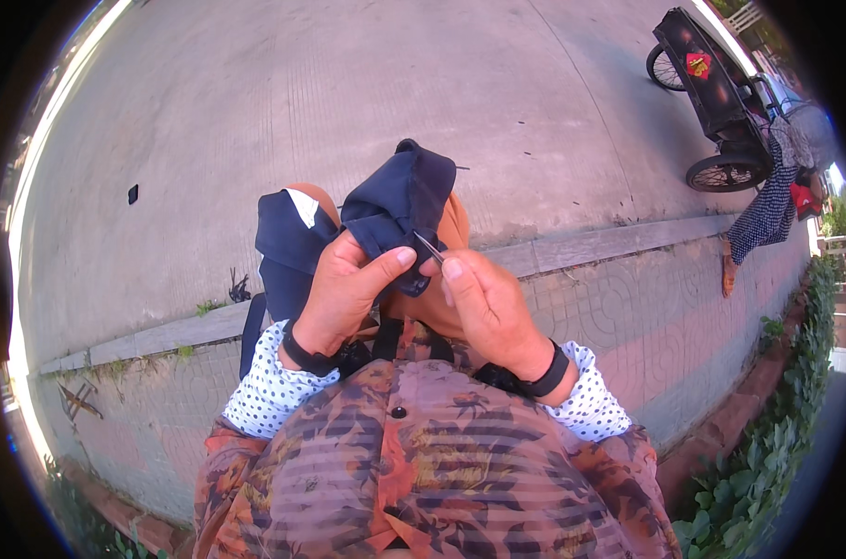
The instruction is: The person repairs a dark fabric bag by using shears to trim loose threads and then sewing the material with a needle. After finishing the stitches, the person uses the shears to cut the remaining thread.
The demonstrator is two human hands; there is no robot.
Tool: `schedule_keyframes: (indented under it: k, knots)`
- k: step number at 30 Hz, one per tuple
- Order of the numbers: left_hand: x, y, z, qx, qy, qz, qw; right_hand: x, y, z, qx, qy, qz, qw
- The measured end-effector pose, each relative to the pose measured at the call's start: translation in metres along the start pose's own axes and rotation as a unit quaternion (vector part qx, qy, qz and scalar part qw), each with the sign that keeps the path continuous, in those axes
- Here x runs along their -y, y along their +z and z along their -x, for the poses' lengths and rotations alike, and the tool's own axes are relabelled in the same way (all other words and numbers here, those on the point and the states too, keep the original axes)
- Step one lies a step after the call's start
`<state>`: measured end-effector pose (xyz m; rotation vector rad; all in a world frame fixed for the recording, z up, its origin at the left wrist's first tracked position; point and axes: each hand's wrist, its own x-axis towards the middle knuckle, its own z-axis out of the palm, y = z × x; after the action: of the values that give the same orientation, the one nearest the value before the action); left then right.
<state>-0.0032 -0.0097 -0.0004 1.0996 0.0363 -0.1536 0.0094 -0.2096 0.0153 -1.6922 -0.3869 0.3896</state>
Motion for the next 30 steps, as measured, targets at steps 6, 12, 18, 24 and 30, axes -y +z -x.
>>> schedule_keyframes:
  k: [6, 12, 18, 24, 30]
  knots:
    - [-0.001, -0.001, 0.001, -0.014, -0.001, -0.005, 1.000, -0.006, 0.000, 0.001, -0.017, -0.060, 0.067, 0.996]
    - [-0.003, -0.001, 0.000, 0.020, -0.014, -0.008, 1.000, -0.012, -0.001, 0.003, 0.029, -0.017, -0.112, 0.993]
    - [-0.003, -0.003, 0.002, 0.046, 0.002, -0.027, 0.999, -0.010, 0.001, 0.003, 0.043, -0.016, -0.270, 0.962]
    - [0.000, -0.016, -0.003, 0.045, -0.069, -0.030, 0.996, 0.022, -0.017, -0.014, -0.016, -0.089, -0.334, 0.938]
    - [-0.010, -0.012, -0.002, 0.029, -0.068, -0.033, 0.997, 0.018, 0.002, -0.016, -0.033, 0.005, -0.004, 0.999]
